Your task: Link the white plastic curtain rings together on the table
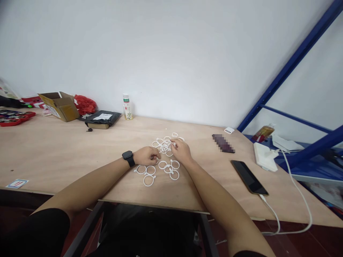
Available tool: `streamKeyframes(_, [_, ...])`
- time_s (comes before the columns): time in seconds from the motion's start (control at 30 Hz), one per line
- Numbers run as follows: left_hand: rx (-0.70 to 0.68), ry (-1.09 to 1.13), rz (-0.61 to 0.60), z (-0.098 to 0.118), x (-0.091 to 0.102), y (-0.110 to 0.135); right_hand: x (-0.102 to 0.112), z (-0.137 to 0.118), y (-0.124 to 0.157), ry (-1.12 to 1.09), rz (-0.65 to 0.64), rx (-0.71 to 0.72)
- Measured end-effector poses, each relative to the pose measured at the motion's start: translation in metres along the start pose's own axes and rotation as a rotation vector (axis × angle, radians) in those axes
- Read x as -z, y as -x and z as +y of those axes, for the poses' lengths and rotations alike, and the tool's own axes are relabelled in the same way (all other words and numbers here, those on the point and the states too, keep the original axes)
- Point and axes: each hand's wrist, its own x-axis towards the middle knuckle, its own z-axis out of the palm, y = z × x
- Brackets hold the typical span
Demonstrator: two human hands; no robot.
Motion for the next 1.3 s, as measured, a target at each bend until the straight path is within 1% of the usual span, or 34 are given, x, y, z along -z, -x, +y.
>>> streamKeyframes(0.1, [0.011,-0.034,0.017,-0.001,-0.001,0.0,0.001,-0.003,0.001,-0.029,-0.021,0.047])
streamKeyframes(0.27, [0.133,-0.057,-0.017,0.0,0.0,-0.001,0.0,-0.006,0.002,-0.063,-0.049,0.112])
streamKeyframes(0.37, [0.117,-0.1,-0.042,-0.001,0.0,-0.002,-0.001,-0.005,0.002,-0.074,-0.059,0.126])
streamKeyframes(0.5, [0.1,-0.111,-0.043,-0.003,-0.002,-0.002,-0.002,-0.003,0.003,-0.087,-0.057,0.146])
streamKeyframes(0.73, [0.065,-0.069,0.05,-0.004,-0.003,-0.002,-0.001,-0.008,0.004,-0.109,-0.091,0.194])
streamKeyframes(0.9, [0.146,-0.074,0.044,-0.005,-0.005,-0.003,-0.001,-0.009,0.005,-0.11,-0.108,0.218])
streamKeyframes(1.03, [0.179,-0.057,0.147,-0.006,-0.007,-0.004,0.0,-0.012,0.005,-0.083,-0.145,0.247])
streamKeyframes(1.13, [0.206,-0.056,0.207,-0.007,-0.008,-0.004,0.002,-0.016,0.006,-0.054,-0.201,0.303])
streamKeyframes(1.3, [0.202,-0.007,0.233,-0.006,-0.009,-0.004,0.001,-0.026,0.008,-0.041,-0.292,0.439])
